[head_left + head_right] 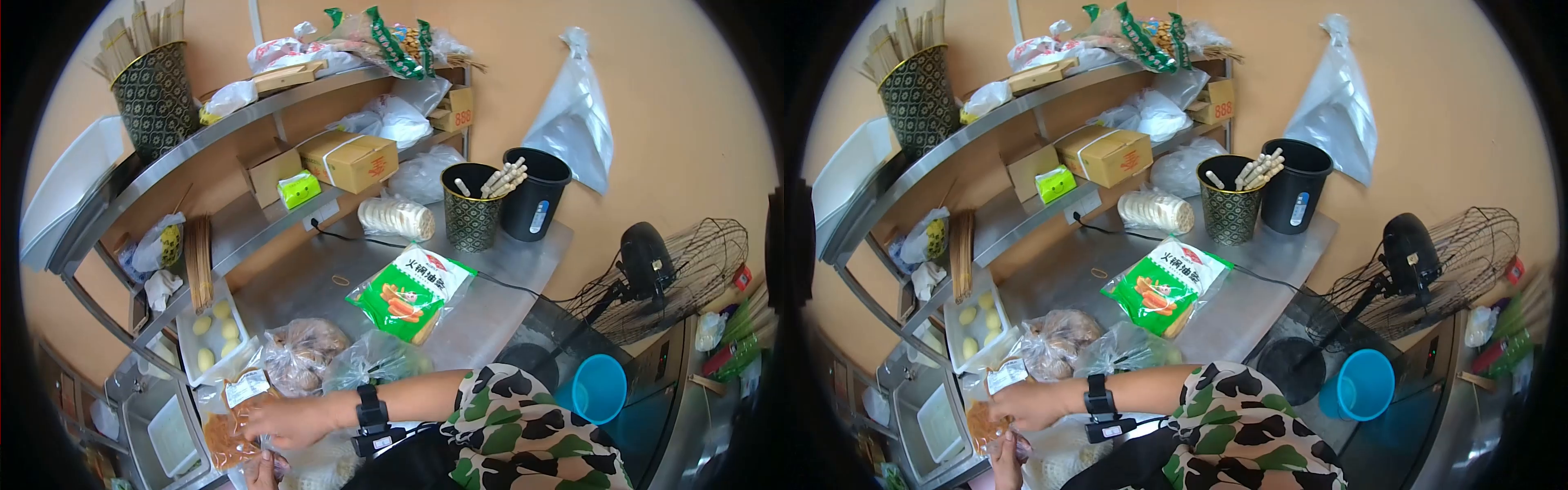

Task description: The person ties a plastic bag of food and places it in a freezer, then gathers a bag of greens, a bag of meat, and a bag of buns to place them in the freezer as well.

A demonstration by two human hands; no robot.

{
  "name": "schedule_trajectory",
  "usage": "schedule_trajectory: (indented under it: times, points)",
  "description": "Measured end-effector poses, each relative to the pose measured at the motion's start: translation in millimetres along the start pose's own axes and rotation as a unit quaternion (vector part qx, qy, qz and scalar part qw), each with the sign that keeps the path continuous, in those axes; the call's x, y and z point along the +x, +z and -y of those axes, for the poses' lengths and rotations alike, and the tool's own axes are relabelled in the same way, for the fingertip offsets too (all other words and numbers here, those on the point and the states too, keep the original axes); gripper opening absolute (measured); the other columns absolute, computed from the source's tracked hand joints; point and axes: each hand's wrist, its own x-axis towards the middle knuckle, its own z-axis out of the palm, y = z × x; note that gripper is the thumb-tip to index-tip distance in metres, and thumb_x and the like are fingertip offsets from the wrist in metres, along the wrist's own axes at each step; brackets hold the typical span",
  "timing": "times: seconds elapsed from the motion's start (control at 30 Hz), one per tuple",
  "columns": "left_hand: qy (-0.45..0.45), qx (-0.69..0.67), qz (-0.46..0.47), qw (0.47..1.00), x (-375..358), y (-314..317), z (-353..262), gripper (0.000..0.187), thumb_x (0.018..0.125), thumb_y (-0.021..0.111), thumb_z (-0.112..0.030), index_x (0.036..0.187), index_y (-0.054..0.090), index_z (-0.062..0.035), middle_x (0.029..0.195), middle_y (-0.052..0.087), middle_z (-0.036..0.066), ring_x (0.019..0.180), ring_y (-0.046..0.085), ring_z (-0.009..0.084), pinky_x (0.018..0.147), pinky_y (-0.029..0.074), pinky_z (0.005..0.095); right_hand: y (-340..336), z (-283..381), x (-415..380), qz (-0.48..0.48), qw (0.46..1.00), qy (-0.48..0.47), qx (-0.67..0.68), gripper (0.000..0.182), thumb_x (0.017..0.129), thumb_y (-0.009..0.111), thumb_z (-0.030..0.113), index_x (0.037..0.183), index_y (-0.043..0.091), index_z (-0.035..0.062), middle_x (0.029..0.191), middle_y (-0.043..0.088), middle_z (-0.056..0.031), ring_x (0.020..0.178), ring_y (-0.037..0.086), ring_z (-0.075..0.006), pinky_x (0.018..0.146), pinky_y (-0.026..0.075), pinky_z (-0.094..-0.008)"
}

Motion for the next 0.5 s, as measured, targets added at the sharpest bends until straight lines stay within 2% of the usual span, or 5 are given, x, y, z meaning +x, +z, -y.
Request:
schedule_trajectory:
  times: [0.07,0.1,0.23,0.37,0.5]
  points:
    - [-0.027,-0.021,-0.036,0.999,0,9,-15,0.031,0.096,0.048,-0.031,0.090,0.064,-0.0053,0.072,0.052,-0.003,0.058,0.041,0.0064,0.049,0.029,0.0203,10,-2,-11,0.018,0.999,-0.041,-0.023,0.019,0.073,0.060,0.006,0.091,0.057,-0.0004,0.084,0.059,-0.0165,0.086,0.058,-0.0344,0.073,0.046,-0.0422]
    - [-0.034,-0.029,-0.048,0.998,2,12,-15,0.031,0.096,0.049,-0.030,0.083,0.062,-0.0054,0.070,0.051,-0.002,0.058,0.042,0.0068,0.047,0.030,0.0201,14,0,-14,0.040,0.997,0.061,0.002,0.013,0.076,0.060,0.008,0.085,0.057,-0.0011,0.085,0.061,-0.0163,0.084,0.059,-0.0346,0.071,0.047,-0.0420]
    - [-0.034,-0.063,-0.085,0.994,3,17,-22,0.028,0.095,0.052,-0.026,0.078,0.057,-0.0036,0.069,0.052,0.001,0.057,0.044,0.0084,0.047,0.034,0.0213,16,-4,-15,0.030,0.993,0.065,-0.099,0.013,0.075,0.061,0.012,0.079,0.056,0.0008,0.080,0.060,-0.0133,0.078,0.060,-0.0316,0.066,0.048,-0.0414]
    - [0.043,0.044,-0.067,0.996,0,11,-7,0.028,0.095,0.051,-0.027,0.088,0.061,-0.0024,0.077,0.053,0.002,0.064,0.048,0.0102,0.052,0.039,0.0209,21,-1,-16,-0.062,0.981,-0.037,-0.178,0.013,0.071,0.062,0.015,0.074,0.055,0.0034,0.073,0.057,-0.0108,0.072,0.060,-0.0292,0.061,0.047,-0.0402]
    - [-0.055,0.021,-0.081,0.995,1,-5,28,0.035,0.096,0.047,-0.033,0.104,0.059,-0.0012,0.083,0.054,0.003,0.075,0.050,0.0111,0.058,0.041,0.0211,27,-7,-9,-0.061,0.984,-0.059,-0.154,0.015,0.067,0.062,0.016,0.074,0.055,0.0040,0.070,0.055,-0.0095,0.066,0.059,-0.0295,0.057,0.046,-0.0389]
